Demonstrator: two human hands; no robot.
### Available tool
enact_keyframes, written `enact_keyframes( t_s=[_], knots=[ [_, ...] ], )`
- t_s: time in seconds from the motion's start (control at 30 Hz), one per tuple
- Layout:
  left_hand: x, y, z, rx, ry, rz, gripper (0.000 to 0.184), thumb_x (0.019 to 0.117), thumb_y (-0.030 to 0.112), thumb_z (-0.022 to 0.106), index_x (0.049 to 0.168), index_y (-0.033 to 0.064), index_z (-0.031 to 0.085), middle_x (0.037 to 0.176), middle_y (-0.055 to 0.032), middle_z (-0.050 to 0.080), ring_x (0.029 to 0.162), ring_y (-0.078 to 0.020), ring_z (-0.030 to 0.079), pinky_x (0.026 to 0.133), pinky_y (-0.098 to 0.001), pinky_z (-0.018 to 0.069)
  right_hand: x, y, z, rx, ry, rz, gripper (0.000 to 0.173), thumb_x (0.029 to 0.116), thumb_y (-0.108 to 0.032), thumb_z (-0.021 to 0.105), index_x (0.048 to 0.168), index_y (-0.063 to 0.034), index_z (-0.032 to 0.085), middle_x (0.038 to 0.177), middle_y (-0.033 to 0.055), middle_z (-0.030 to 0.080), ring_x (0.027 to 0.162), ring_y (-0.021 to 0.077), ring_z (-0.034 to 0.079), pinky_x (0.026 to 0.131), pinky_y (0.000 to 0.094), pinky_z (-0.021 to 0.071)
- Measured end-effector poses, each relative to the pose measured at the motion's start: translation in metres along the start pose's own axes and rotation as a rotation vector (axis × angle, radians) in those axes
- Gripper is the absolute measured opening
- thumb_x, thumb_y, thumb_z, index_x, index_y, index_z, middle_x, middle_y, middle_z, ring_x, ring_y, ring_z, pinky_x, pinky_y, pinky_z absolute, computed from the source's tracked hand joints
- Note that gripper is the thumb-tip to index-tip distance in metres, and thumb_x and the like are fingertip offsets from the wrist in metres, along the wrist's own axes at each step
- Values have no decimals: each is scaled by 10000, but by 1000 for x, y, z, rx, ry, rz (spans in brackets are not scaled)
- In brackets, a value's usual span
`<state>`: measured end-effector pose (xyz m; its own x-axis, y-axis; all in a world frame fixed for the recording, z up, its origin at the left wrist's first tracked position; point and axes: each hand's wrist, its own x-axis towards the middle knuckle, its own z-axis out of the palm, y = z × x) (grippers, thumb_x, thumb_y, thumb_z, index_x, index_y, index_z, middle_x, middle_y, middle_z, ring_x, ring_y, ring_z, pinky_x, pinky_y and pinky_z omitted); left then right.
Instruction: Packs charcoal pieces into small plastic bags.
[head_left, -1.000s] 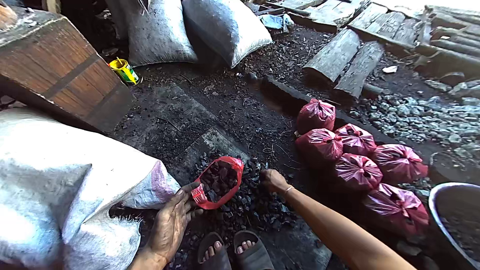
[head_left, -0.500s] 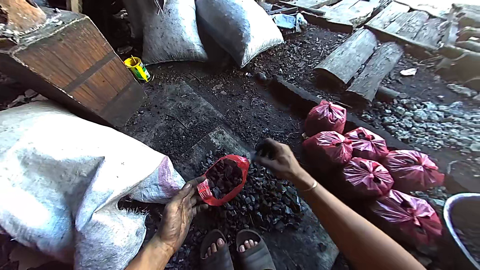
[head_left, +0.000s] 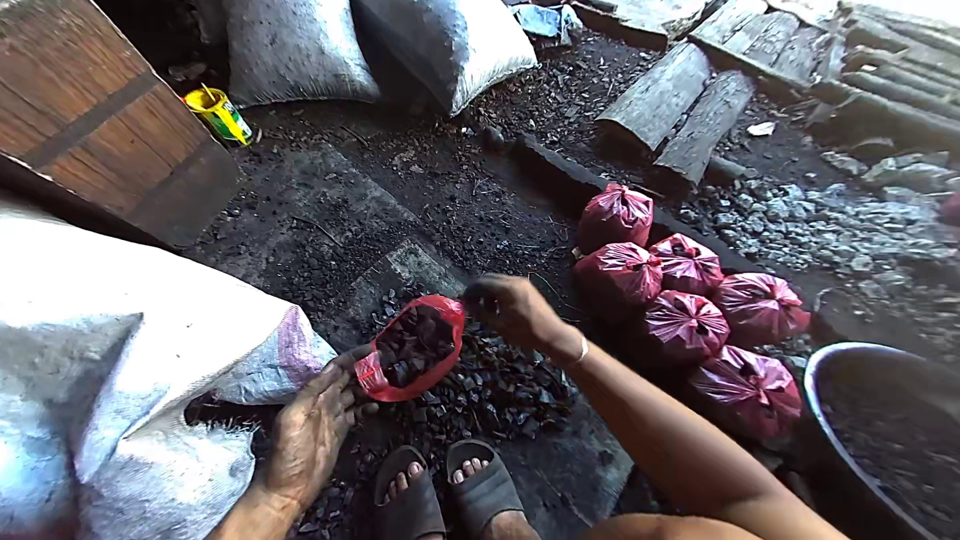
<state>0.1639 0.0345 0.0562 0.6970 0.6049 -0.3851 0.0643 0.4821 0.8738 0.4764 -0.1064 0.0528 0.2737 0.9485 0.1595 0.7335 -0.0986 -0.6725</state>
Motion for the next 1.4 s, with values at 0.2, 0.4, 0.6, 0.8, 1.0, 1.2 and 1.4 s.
enact_keyframes(
  t_s=[0.2, 0.4, 0.6, 0.8, 1.0, 1.2, 1.4],
  knots=[
    [1, 0, -3, -39, 6, -25, 552, 1016, 413, 275, 1366, 141, 604, 1261, -108, 669, 1044, -252, 684, 842, -466, 574, -60, 151, 46, -382, -497, 535, 284, 883, -360, 686, 1088, -169, 734, 1073, 144, 734, 1022, 388, 696, 811, 698, 540],
    [-1, -2, -6, -38, -14, -21, 569, 1024, 429, 269, 1374, 126, 599, 1282, -121, 659, 1069, -261, 675, 865, -473, 564, -90, 188, 75, -425, -619, 517, 318, 893, -450, 677, 1081, -202, 746, 1143, 114, 713, 1104, 346, 675, 875, 648, 554],
    [1, -1, -4, -42, -6, -20, 565, 1028, 423, 275, 1374, 122, 604, 1287, -132, 657, 1082, -271, 668, 872, -488, 555, -41, 136, 0, -168, -542, 397, 289, 799, -397, 847, 967, -173, 774, 929, 60, 755, 901, 277, 718, 854, 638, 562],
    [3, 0, 1, -46, -20, -22, 568, 1034, 427, 260, 1374, 127, 603, 1293, -130, 655, 1095, -269, 667, 872, -493, 559, 6, -18, -31, 178, -368, -143, 262, 930, -394, 763, 1099, -194, 755, 1019, -50, 726, 923, 73, 671, 856, 329, 588],
    [1, -3, 1, -55, -17, -25, 564, 1029, 415, 266, 1377, 121, 598, 1266, -132, 664, 1079, -269, 673, 862, -490, 563, 40, -29, 49, -400, -451, -323, 153, 950, -193, 648, 1082, -192, 725, 1168, 48, 704, 1166, 324, 604, 927, 585, 478],
    [-2, -2, -5, -68, -22, -31, 563, 1022, 444, 276, 1372, 144, 599, 1246, -105, 678, 1072, -248, 679, 868, -474, 566, 24, 12, -5, -233, 27, -64, 155, 947, -218, 699, 1084, -191, 765, 1103, 7, 741, 1089, 219, 678, 957, 525, 552],
    [-1, -3, -6, -80, -38, -28, 562, 1021, 440, 279, 1364, 140, 609, 1259, -102, 672, 1063, -243, 680, 859, -468, 568, -43, 146, 78, -349, -505, 466, 341, 867, -436, 717, 1081, -172, 739, 1053, 139, 738, 1004, 389, 701, 812, 708, 541]
  ],
)
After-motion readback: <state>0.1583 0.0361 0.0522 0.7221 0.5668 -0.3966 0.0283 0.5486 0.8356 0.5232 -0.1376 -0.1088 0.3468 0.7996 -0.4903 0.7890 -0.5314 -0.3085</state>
